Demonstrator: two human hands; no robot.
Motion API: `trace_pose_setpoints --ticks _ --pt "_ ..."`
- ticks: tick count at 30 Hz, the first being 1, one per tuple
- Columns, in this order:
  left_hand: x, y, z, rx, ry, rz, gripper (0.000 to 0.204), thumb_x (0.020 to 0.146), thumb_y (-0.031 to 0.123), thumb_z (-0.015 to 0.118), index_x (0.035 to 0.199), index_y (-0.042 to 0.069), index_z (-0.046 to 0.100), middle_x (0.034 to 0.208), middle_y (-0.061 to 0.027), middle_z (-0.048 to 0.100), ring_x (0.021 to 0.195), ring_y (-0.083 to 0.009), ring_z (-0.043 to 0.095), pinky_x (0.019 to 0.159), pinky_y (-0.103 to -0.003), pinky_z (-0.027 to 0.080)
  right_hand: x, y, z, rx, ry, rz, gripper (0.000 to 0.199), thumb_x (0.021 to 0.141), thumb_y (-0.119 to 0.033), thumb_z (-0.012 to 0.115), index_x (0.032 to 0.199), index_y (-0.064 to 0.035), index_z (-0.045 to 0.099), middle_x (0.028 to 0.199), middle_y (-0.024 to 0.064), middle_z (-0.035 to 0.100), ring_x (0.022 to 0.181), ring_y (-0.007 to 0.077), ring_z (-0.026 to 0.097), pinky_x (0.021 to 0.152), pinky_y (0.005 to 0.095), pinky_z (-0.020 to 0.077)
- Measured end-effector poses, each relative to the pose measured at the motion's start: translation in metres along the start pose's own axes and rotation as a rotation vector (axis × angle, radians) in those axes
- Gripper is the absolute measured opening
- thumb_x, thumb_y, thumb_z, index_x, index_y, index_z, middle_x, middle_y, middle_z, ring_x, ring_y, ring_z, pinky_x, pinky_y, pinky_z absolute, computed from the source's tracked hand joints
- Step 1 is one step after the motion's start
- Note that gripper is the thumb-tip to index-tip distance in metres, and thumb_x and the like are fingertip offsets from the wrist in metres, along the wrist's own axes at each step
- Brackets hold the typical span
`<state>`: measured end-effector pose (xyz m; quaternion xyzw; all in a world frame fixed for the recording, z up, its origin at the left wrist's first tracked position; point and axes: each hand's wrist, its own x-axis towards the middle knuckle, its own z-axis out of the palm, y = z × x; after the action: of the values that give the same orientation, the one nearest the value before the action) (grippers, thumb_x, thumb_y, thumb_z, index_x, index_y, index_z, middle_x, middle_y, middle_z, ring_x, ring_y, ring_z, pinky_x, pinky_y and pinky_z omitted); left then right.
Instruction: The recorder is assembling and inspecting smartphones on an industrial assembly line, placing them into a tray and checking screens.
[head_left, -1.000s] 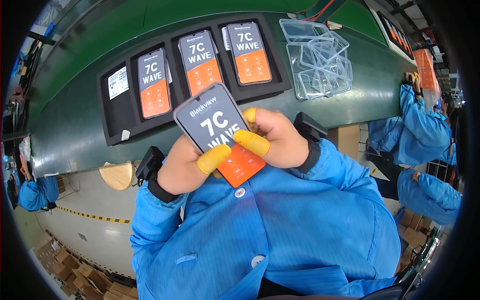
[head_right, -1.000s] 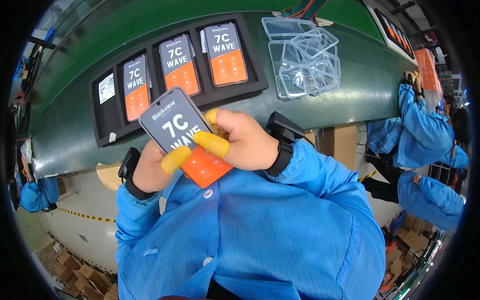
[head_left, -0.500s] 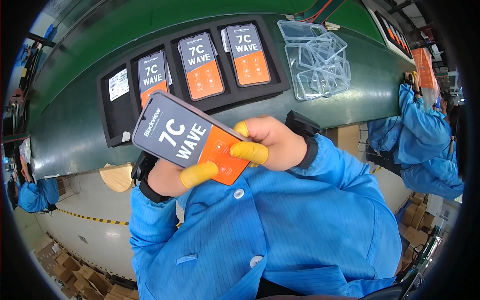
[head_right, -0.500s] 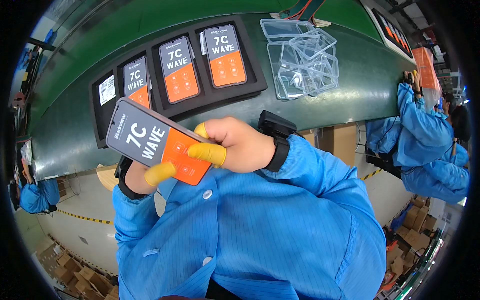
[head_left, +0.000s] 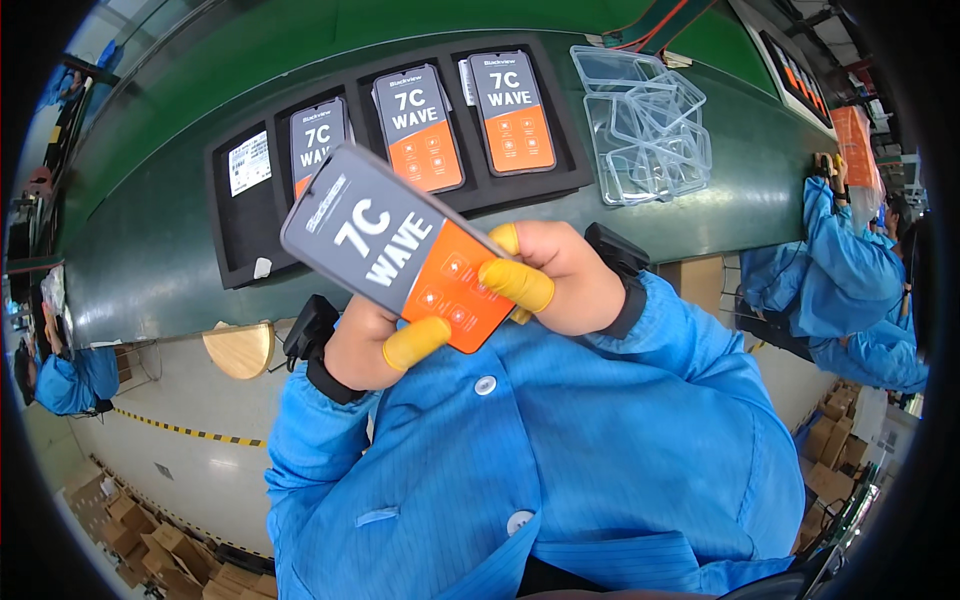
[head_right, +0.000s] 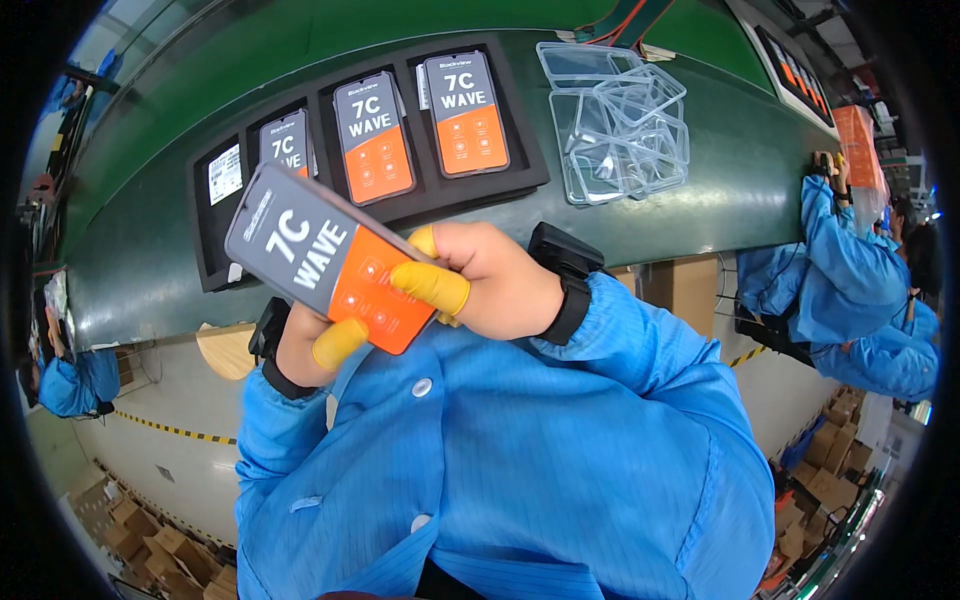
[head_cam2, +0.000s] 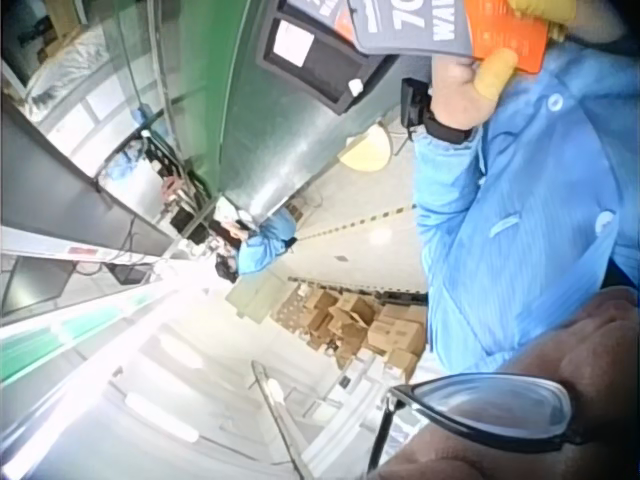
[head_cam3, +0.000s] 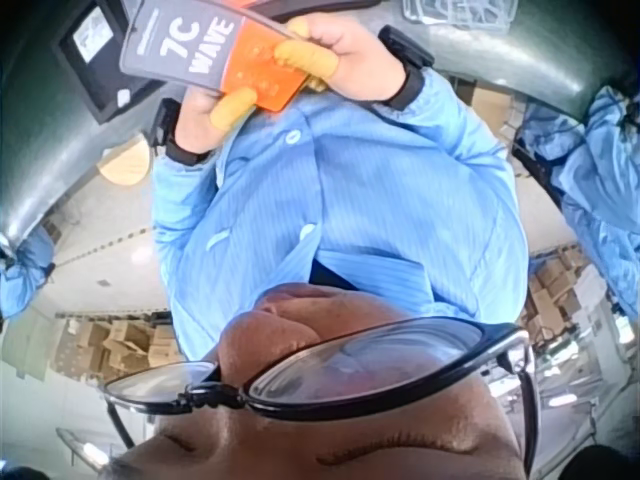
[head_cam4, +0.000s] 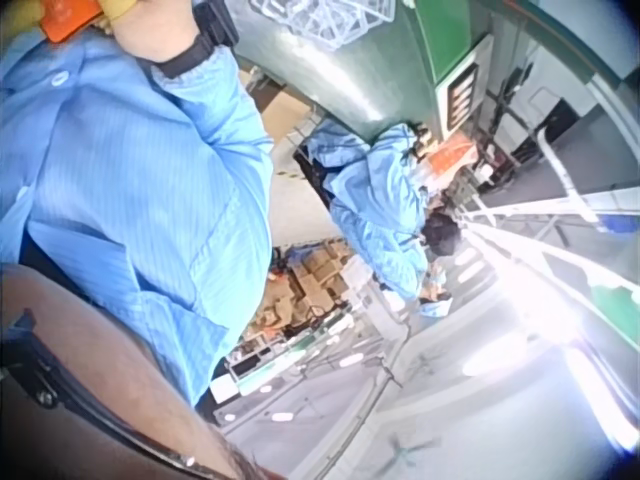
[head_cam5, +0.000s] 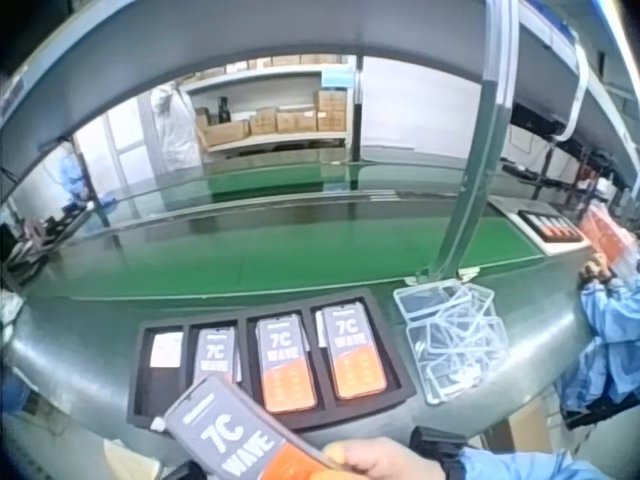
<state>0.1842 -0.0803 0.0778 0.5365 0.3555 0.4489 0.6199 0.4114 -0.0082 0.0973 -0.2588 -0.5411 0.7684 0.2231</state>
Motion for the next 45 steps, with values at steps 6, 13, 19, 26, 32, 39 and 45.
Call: trace_pose_setpoints --ticks 6,13,19,26,32,39,45 --pt "0.005 -0.007 0.003 -0.057 0.02 -0.053 0.026 0.099 0.02 0.061 0.113 -0.002 0.065 0.1 -0.0066 0.069 0.085 -0.0144 0.065 0.075 -0.029 0.051 -0.001 0.011 0.0 0.024 0.075 -0.007 0.022 0.102 -0.027 0.058 0.103 -0.0045 0.06 0.076 -0.0009 0.058 0.063 0.004 0.05 0.054 0.0219 0.0416" --pt "0.003 -0.008 0.002 -0.027 -0.035 -0.051 0.027 0.099 0.02 0.061 0.116 -0.002 0.063 0.101 -0.0072 0.068 0.084 -0.0144 0.064 0.075 -0.029 0.052 -0.002 0.013 0.002 0.029 0.074 -0.042 0.022 0.102 -0.027 0.057 0.1 -0.0053 0.06 0.078 -0.0012 0.059 0.064 0.0038 0.05 0.056 0.0219 0.0419" --pt "0.015 -0.003 0.011 0.115 -0.285 -0.082 0.027 0.094 0.014 0.063 0.118 0.001 0.06 0.106 -0.0089 0.064 0.096 -0.0195 0.062 0.083 -0.033 0.051 0.002 0.012 0.006 0.056 0.056 -0.035 0.023 0.102 -0.028 0.057 0.102 -0.0051 0.06 0.081 -0.001 0.06 0.067 0.0036 0.051 0.057 0.022 0.0426" --pt "0.008 -0.008 0.012 -0.011 -0.258 -0.242 0.022 0.098 0.022 0.061 0.105 0.001 0.061 0.086 -0.0039 0.063 0.073 -0.0125 0.06 0.064 -0.028 0.05 0.002 0.012 0.006 0.021 0.077 -0.12 0.023 0.101 -0.026 0.059 0.105 -0.0035 0.06 0.089 0.0019 0.065 0.077 0.0067 0.059 0.067 0.0254 0.0507" --pt "0.01 -0.011 0.016 -0.193 -0.228 -0.359 0.027 0.099 0.029 0.06 0.098 0.002 0.062 0.08 -0.0015 0.061 0.067 -0.0092 0.056 0.059 -0.026 0.047 -0.001 0.009 0.002 -0.213 0.105 -0.227 0.021 0.102 -0.023 0.058 0.105 -0.002 0.061 0.093 0.0043 0.068 0.084 0.0089 0.063 0.072 0.0271 0.053" --pt "0.012 -0.008 0.022 -0.018 -0.167 -0.001 0.026 0.098 0.026 0.06 0.107 0.001 0.063 0.103 -0.009 0.064 0.088 -0.0227 0.061 0.079 -0.036 0.051 -0.004 0.004 0.008 0.026 0.178 -0.093 0.023 0.103 -0.025 0.057 0.105 -0.0036 0.063 0.08 0.0001 0.063 0.065 0.0036 0.052 0.056 0.0211 0.0425" --pt "0.003 -0.016 0.026 0.022 -0.093 -0.019 0.029 0.099 0.023 0.058 0.116 0.001 0.063 0.107 -0.0102 0.065 0.092 -0.0251 0.062 0.082 -0.036 0.05 -0.002 0.015 0.013 0.086 0.195 -0.153 0.023 0.103 -0.025 0.056 0.106 -0.0036 0.063 0.083 0.0003 0.064 0.068 0.0036 0.053 0.059 0.0214 0.0434"
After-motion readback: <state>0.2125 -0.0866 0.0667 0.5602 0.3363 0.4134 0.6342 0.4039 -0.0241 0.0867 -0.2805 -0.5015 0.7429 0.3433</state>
